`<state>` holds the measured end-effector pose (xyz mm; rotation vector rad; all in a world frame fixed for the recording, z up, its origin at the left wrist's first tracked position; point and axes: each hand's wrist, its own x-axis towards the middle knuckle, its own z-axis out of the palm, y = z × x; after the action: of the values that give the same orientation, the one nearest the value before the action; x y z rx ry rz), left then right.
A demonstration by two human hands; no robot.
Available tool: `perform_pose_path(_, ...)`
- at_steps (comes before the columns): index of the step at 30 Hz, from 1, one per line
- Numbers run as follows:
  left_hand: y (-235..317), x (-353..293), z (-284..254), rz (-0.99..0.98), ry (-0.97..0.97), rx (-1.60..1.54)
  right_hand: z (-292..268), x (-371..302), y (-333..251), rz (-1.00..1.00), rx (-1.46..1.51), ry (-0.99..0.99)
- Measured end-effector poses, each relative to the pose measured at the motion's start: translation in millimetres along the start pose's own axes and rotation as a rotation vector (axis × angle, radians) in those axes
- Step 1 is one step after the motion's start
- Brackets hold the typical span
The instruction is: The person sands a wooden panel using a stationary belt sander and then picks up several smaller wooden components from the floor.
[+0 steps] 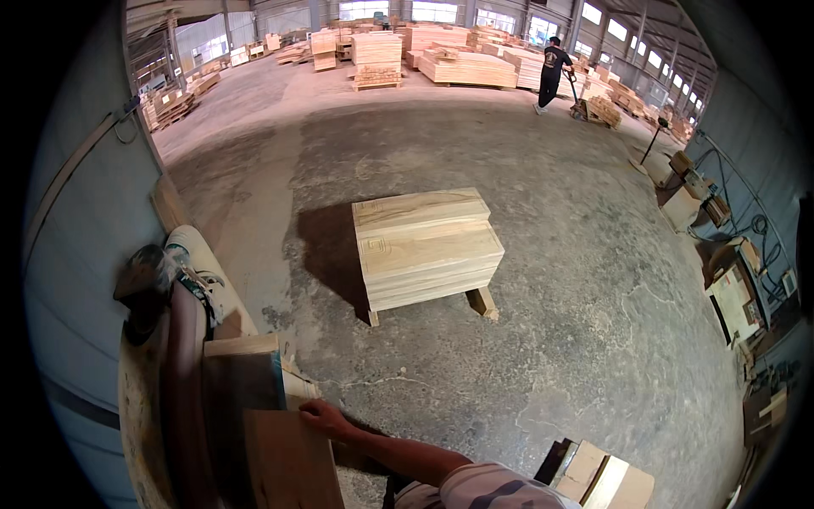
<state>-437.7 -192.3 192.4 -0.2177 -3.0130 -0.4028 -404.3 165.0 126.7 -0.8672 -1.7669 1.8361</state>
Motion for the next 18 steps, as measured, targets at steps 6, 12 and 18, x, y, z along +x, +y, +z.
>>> perform_pose_path(6, -12.3, -3.6, -0.7, -0.023, -0.012, -0.01, 26.7, 6.8, 2.0, -0.007, -0.027, -0.048)
perform_pose_path(12, -35.1, -15.2, -8.9, -0.066, -0.004, -0.01, 36.1, 7.0, -15.3, 0.002, -0.027, -0.018)
perform_pose_path(18, -56.1, -37.4, -11.4, -0.136, -0.012, -0.023, 28.3, 9.6, -21.5, 0.001, -0.118, -0.006)
